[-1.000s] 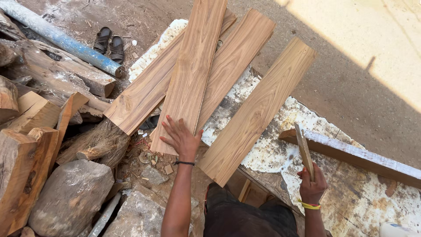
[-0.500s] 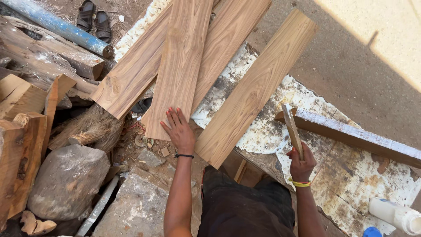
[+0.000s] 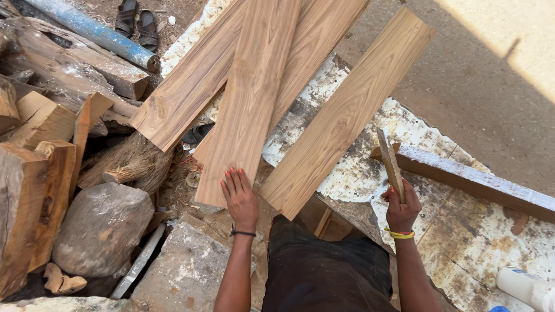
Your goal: The person applies white glue to the edges of wooden planks using a brush. They dip the brush into a container of glue and spread it along the length of the wood pieces, then place the glued planks aside.
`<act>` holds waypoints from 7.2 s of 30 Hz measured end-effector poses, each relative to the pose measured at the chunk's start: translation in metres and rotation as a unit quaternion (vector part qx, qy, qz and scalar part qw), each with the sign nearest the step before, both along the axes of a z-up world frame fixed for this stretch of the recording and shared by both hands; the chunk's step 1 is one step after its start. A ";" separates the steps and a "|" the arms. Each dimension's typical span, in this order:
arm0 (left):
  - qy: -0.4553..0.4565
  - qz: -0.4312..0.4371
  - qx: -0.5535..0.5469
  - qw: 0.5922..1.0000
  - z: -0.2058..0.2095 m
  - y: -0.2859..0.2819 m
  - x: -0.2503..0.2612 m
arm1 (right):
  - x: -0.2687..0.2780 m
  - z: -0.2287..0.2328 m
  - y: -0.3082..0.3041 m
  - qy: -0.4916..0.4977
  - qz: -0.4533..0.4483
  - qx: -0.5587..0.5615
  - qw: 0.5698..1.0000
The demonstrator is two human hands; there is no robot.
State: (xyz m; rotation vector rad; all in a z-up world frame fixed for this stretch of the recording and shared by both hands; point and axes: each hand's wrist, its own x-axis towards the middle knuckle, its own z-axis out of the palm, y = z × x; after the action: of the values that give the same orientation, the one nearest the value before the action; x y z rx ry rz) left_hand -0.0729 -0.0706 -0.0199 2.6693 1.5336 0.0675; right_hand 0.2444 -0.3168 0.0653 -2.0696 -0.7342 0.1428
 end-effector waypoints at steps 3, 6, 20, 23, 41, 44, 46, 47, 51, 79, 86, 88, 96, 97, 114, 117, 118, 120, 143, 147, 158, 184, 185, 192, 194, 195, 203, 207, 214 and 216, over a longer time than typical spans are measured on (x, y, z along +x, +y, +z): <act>-0.027 0.004 -0.017 0.999 0.005 -0.039 -0.038 | -0.006 -0.017 0.016 0.057 0.024 0.024 0.998; -0.028 0.004 0.007 1.000 0.004 -0.062 -0.075 | -0.019 -0.040 0.041 0.173 0.022 0.084 0.981; 0.053 0.086 0.000 0.995 -0.008 -0.008 -0.150 | -0.049 -0.056 0.120 0.423 0.125 0.246 0.863; 0.066 0.086 0.035 0.994 -0.012 0.013 -0.160 | -0.044 -0.061 0.107 0.381 0.088 0.187 0.901; -0.085 -0.147 0.052 0.984 -0.022 0.111 -0.045 | -0.042 -0.017 0.005 0.069 -0.077 0.007 0.995; -0.095 -0.115 0.021 0.989 -0.027 0.110 0.033 | -0.046 -0.010 -0.004 0.060 -0.109 0.011 0.992; -0.058 -0.146 0.002 0.988 -0.022 0.121 0.084 | -0.045 -0.005 -0.015 0.049 -0.134 0.013 0.990; -0.040 -0.163 -0.008 0.986 -0.020 0.122 0.109 | -0.045 -0.004 -0.021 0.044 -0.146 0.009 0.988; 0.034 -0.168 0.000 0.985 -0.005 0.125 0.159 | -0.053 -0.002 -0.044 0.043 -0.181 0.020 0.982; 0.066 -0.318 -0.088 0.942 0.092 0.198 0.165 | -0.062 -0.018 -0.148 0.066 -0.381 0.118 0.915; 0.058 -0.300 -0.038 0.951 0.082 0.278 0.208 | -0.065 -0.021 -0.144 0.032 -0.358 0.096 0.928; 0.096 -0.283 -0.018 0.954 0.078 0.278 0.214 | -0.071 -0.023 -0.145 0.032 -0.362 0.092 0.927; 0.062 -0.282 0.071 0.955 0.061 0.260 0.194 | -0.080 -0.027 -0.149 0.050 -0.384 0.128 0.913; 0.055 -0.283 0.080 0.954 0.061 0.260 0.188 | -0.083 -0.023 -0.155 0.035 -0.385 0.103 0.916; -0.143 -0.470 0.025 0.871 0.155 0.092 0.132 | -0.068 0.036 -0.354 -0.178 -0.503 0.185 0.825; -0.096 -0.490 -0.005 0.866 0.137 0.043 0.148 | -0.079 0.042 -0.386 -0.193 -0.481 0.198 0.832; -0.076 -0.500 -0.015 0.863 0.133 0.033 0.151 | -0.087 0.041 -0.392 -0.199 -0.474 0.195 0.835; -0.022 -0.509 -0.040 0.859 0.124 0.012 0.159 | -0.095 0.045 -0.404 -0.219 -0.457 0.160 0.847; 0.002 -0.520 -0.030 0.854 0.059 -0.246 0.295 | -0.040 0.063 -0.637 -0.208 -0.370 -0.275 0.863; 0.000 -0.511 -0.027 0.859 0.048 -0.278 0.316 | -0.017 0.089 -0.648 -0.184 -0.332 -0.319 0.868; -0.044 -0.504 -0.018 0.862 0.056 -0.282 0.318 | 0.089 0.115 -0.570 -0.204 -0.217 -0.514 0.804; 0.040 -0.480 -0.050 0.875 0.040 -0.282 0.315 | 0.222 0.052 -0.553 0.130 -0.085 -0.624 0.766; 0.030 -0.485 -0.040 0.873 0.038 -0.282 0.315 | 0.219 0.053 -0.554 0.132 -0.099 -0.623 0.765; 0.025 -0.487 -0.037 0.873 0.034 -0.295 0.320 | 0.182 0.074 -0.562 0.092 -0.168 -0.617 0.763; 0.015 -0.488 -0.038 0.872 0.038 -0.303 0.325 | 0.177 0.083 -0.563 0.083 -0.176 -0.622 0.758; -0.003 -0.490 -0.036 0.871 0.040 -0.306 0.327 | 0.174 0.087 -0.564 0.079 -0.179 -0.623 0.757; -0.009 -0.483 -0.058 0.874 0.037 -0.334 0.350 | 0.119 0.116 -0.593 0.086 -0.244 -0.536 0.804; 0.020 -0.483 -0.069 0.873 0.032 -0.344 0.354 | 0.071 0.111 -0.605 0.166 -0.337 -0.425 0.823; 0.067 -0.497 -0.078 0.862 0.026 -0.351 0.366 | 0.023 0.088 -0.615 0.258 -0.395 -0.171 0.865; 0.048 -0.499 -0.080 0.861 0.022 -0.362 0.372 | 0.018 0.082 -0.619 0.282 -0.391 -0.127 0.867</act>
State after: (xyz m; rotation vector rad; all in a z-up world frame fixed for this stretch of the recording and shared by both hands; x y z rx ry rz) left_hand 0.2991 -0.4324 0.0020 2.9660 -0.0022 -0.2333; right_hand 0.2620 -0.9358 0.1472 -2.2448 0.5210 0.3741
